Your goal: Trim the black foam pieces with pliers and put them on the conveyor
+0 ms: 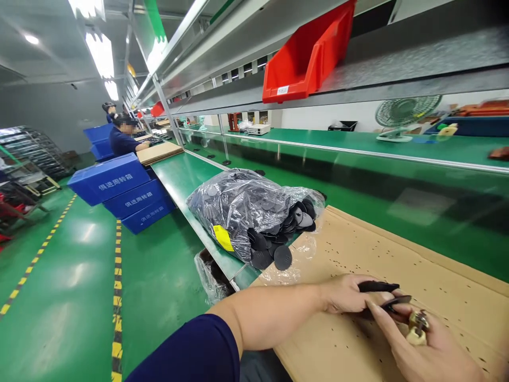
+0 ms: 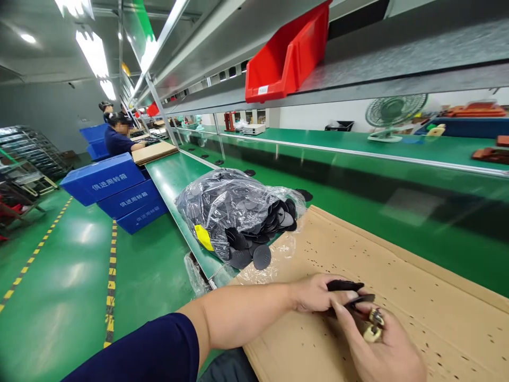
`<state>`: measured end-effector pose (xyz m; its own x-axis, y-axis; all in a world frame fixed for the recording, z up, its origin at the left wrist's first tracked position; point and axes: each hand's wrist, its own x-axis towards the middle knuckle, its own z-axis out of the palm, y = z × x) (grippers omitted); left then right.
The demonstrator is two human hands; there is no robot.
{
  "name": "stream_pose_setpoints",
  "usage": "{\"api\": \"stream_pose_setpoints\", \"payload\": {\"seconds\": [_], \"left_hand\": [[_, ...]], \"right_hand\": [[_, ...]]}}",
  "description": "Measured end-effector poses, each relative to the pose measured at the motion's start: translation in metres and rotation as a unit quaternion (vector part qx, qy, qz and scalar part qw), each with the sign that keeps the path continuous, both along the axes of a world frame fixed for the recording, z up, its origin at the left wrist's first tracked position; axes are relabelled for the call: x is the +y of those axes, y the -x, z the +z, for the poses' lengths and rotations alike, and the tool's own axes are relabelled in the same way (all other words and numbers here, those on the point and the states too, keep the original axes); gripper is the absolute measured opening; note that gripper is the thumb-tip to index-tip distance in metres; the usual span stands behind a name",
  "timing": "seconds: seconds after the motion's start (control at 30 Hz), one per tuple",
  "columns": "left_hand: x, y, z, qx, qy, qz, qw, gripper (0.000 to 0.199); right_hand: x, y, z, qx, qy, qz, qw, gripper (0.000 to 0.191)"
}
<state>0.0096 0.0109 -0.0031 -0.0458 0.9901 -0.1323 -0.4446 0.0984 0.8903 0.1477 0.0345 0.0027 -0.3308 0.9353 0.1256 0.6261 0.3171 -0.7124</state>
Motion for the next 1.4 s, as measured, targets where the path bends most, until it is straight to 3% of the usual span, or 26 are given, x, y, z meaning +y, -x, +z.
{"api": "stream_pose_setpoints", "payload": {"seconds": [0.07, 0.17, 0.43, 0.53, 0.67, 0.9, 1.13, 1.4], "left_hand": [[-0.003, -0.003, 0.002, 0.009, -0.009, 0.003, 1.0, 0.1], [-0.005, -0.004, 0.006, -0.007, -0.012, 0.003, 1.0, 0.088], [-0.01, 0.001, 0.014, -0.092, 0.024, 0.043, 0.995, 0.058], [-0.011, 0.0, 0.016, -0.097, 0.014, 0.056, 0.994, 0.054], [-0.012, -0.003, 0.016, -0.081, 0.031, 0.069, 0.994, 0.049], [-0.014, -0.003, 0.011, -0.079, 0.013, 0.018, 0.997, 0.048], [-0.012, -0.001, 0.009, -0.058, 0.021, 0.087, 0.994, 0.039], [-0.014, -0.005, 0.008, 0.006, -0.024, 0.001, 1.0, 0.042]], "right_hand": [[-0.006, 0.003, 0.015, 0.0, 0.045, -0.033, 0.998, 0.048], [-0.013, 0.004, 0.022, 0.035, 0.036, -0.044, 0.998, 0.043], [-0.011, -0.003, 0.017, 0.176, 0.036, -0.046, 0.983, 0.034], [-0.005, -0.004, 0.015, 0.213, 0.045, -0.001, 0.976, 0.039], [0.0, -0.006, 0.007, 0.213, 0.026, 0.046, 0.976, 0.037], [-0.002, -0.008, 0.004, 0.267, 0.005, -0.006, 0.964, 0.028], [-0.005, -0.011, 0.007, 0.242, 0.008, 0.014, 0.97, 0.026], [-0.002, -0.009, 0.001, 0.237, -0.015, -0.022, 0.971, 0.026]]}}
